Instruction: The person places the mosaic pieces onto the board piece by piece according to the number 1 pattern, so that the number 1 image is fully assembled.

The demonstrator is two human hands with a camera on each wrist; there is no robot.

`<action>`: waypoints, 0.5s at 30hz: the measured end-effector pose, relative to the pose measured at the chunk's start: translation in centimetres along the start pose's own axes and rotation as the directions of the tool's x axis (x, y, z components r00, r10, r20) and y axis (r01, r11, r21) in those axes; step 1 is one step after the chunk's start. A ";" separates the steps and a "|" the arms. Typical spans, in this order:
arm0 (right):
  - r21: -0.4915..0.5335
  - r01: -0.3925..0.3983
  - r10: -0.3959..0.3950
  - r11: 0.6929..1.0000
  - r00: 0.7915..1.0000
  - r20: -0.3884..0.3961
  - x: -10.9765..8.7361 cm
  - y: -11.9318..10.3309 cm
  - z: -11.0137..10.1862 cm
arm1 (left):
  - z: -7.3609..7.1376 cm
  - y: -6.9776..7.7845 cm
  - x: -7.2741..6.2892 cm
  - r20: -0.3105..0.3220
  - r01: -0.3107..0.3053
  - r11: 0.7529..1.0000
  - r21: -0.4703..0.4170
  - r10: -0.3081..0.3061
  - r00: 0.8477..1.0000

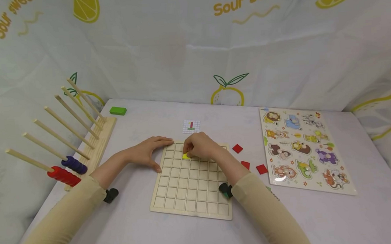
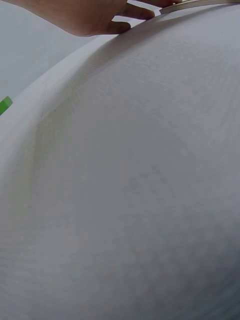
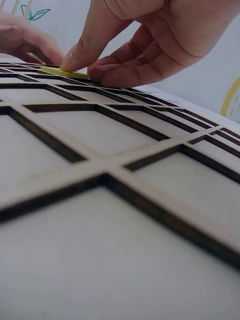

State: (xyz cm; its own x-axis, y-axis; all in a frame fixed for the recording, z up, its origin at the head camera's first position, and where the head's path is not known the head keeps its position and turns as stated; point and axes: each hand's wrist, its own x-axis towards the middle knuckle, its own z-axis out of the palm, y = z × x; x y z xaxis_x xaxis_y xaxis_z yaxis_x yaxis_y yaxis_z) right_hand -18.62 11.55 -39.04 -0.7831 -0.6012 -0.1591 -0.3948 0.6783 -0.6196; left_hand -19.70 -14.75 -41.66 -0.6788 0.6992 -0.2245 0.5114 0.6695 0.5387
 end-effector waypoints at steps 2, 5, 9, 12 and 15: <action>0.001 0.000 0.000 1.000 1.000 -0.010 -0.1 0.1 -0.1 | 0.0 0.0 0.0 0.004 0.005 1.000 0.001 -0.005 1.000; 0.009 0.009 -0.008 1.000 1.000 -0.027 -0.4 0.1 -0.8 | 0.0 0.1 0.0 0.007 0.009 1.000 0.005 -0.009 1.000; 0.017 0.004 -0.004 1.000 0.999 -0.047 -1.0 0.6 -2.0 | -0.1 0.2 -0.1 0.005 0.005 1.000 0.001 -0.005 1.000; 0.018 -0.028 0.029 0.999 0.998 -0.058 -1.6 1.2 -2.8 | -0.1 0.1 -0.1 0.003 0.005 1.000 -0.004 -0.005 1.000; 0.022 -0.064 0.065 0.998 0.996 -0.062 -2.2 2.0 -3.6 | -0.1 0.2 -0.1 0.003 0.009 1.000 -0.004 -0.009 1.000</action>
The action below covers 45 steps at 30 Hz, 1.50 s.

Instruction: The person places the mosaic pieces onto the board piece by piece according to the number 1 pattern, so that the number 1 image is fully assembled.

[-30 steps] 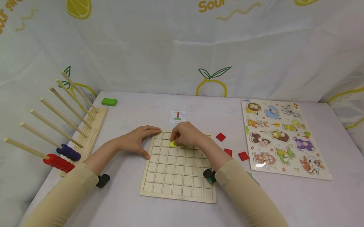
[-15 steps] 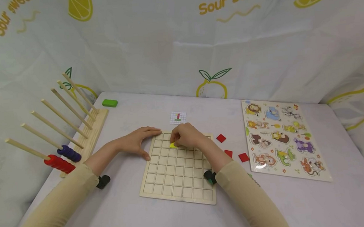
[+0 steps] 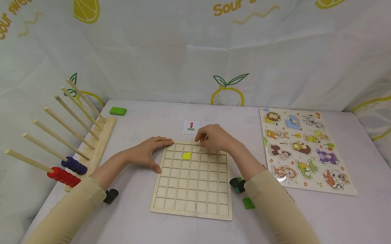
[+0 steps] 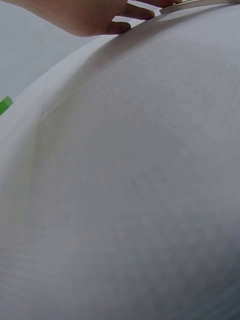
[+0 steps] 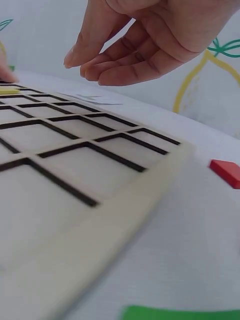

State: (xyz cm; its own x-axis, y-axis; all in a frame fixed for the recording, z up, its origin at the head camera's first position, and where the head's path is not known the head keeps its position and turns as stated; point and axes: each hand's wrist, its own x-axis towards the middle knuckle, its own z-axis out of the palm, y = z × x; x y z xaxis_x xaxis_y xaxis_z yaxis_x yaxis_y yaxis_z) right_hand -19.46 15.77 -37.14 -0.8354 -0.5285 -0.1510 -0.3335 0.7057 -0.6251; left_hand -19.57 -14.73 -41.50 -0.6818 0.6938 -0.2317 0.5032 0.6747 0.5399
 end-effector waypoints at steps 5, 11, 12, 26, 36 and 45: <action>-0.010 -0.038 0.038 0.999 0.999 -0.015 -0.9 1.4 -1.3 | 0.1 0.0 -0.1 -0.002 -0.003 1.000 0.004 0.003 1.000; 0.005 -0.085 0.086 0.996 0.996 -0.025 -2.2 3.1 -3.0 | 0.1 0.0 -0.1 -0.010 -0.012 1.000 0.005 0.012 1.000; 0.007 -0.092 0.092 0.996 0.995 -0.026 -2.5 3.4 -3.3 | 0.1 0.0 -0.1 -0.011 -0.012 1.000 0.007 0.012 1.000; 0.014 -0.187 0.186 0.982 0.981 0.052 -4.3 6.9 -5.4 | 0.1 0.1 -0.2 -0.015 -0.002 1.000 0.018 0.003 1.000; 0.058 -0.231 0.221 0.971 0.964 0.148 -4.9 8.5 -6.0 | -0.1 0.3 -0.1 -0.007 -0.004 1.000 0.017 0.004 1.000; 0.055 -0.282 0.267 0.958 0.943 0.197 -4.8 8.9 -5.5 | 0.1 0.1 0.0 -0.011 -0.008 1.000 0.020 0.008 1.000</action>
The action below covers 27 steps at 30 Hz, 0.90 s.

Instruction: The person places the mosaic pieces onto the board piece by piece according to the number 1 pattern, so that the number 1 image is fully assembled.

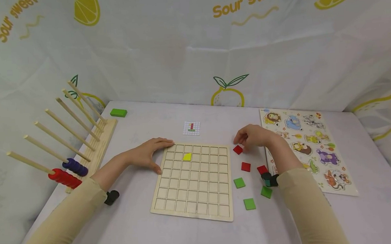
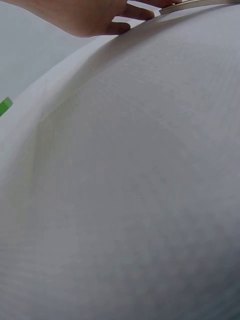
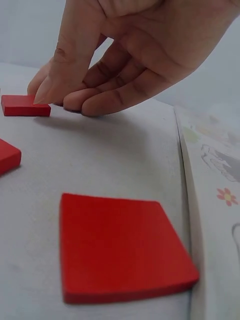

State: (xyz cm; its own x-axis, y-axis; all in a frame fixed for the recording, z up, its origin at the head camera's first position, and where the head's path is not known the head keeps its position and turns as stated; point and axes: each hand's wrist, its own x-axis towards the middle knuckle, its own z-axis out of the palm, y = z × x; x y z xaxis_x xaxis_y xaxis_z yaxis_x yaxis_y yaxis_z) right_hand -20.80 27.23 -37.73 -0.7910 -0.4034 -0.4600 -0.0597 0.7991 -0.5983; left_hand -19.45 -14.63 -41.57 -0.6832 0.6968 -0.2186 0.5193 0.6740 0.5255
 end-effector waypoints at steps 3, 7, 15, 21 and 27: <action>0.008 0.007 -0.007 1.000 1.000 0.012 0.2 0.3 0.1 | 0.1 -0.1 0.0 -0.002 0.000 1.000 0.003 0.000 1.000; 0.011 0.025 -0.026 1.000 0.999 0.031 0.3 0.5 0.2 | 0.2 -0.2 0.0 -0.002 -0.002 1.000 0.003 0.002 1.000; 0.017 0.079 -0.080 0.997 0.995 0.065 0.2 0.3 0.3 | 0.1 0.0 0.0 -0.005 0.005 1.000 0.000 -0.005 1.000; -0.010 0.087 -0.086 0.996 0.995 0.046 0.1 0.2 0.4 | 0.1 0.0 0.0 -0.002 0.002 1.000 -0.001 -0.002 1.000; -0.087 0.050 -0.049 0.995 0.999 0.012 0.1 -0.2 0.5 | 0.1 -0.1 0.0 -0.002 0.005 1.000 0.003 -0.005 1.000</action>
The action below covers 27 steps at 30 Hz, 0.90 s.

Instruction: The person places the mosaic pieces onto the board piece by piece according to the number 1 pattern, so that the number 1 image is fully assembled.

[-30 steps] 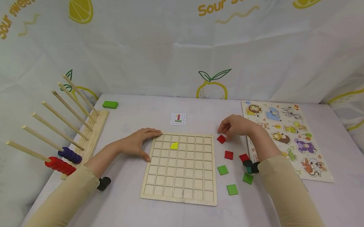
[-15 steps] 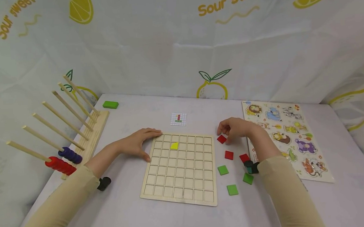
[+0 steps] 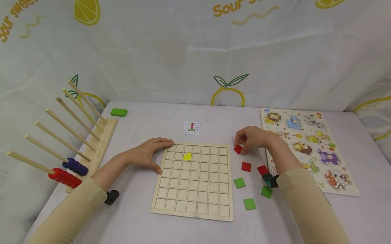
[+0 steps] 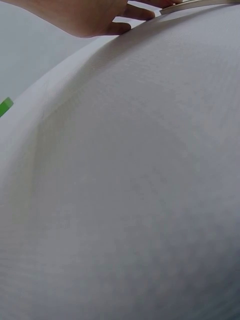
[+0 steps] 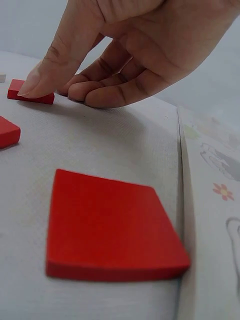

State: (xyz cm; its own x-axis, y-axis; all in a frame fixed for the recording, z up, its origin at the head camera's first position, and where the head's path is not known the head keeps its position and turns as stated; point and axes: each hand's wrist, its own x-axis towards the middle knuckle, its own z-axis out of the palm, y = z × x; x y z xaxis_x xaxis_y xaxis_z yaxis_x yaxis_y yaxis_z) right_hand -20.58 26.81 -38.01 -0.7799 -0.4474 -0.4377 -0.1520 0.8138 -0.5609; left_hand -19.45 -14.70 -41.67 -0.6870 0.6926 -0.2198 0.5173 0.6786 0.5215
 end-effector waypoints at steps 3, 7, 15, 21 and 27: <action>-0.024 -0.020 0.020 1.000 1.000 -0.007 0.0 -0.3 0.0 | 0.0 0.0 0.0 0.000 -0.004 1.000 0.002 0.004 1.000; -0.050 -0.035 0.033 0.998 0.999 -0.023 0.1 -0.5 0.1 | 0.0 0.1 -0.1 0.003 -0.003 1.000 0.000 0.003 1.000; -0.084 -0.023 0.017 0.996 0.997 -0.080 0.1 -0.7 0.0 | -0.1 0.2 0.0 0.001 -0.002 1.000 0.001 0.002 1.000; -0.090 -0.009 0.002 0.996 0.996 -0.087 0.3 -0.7 0.0 | -0.2 0.2 -0.1 0.003 -0.008 1.000 0.000 0.008 1.000; -0.083 0.010 -0.019 0.997 0.995 -0.102 0.3 -0.6 -0.1 | -0.2 0.2 -0.2 0.002 -0.011 1.000 -0.001 0.011 1.000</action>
State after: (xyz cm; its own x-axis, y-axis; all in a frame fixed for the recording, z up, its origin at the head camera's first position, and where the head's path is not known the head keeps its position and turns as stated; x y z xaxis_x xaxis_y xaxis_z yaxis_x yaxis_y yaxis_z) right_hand -20.80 26.20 -37.77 -0.8351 -0.4221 -0.3529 -0.2097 0.8372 -0.5051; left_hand -19.34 -14.76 -41.41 -0.6802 0.7006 -0.2158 0.5246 0.6708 0.5243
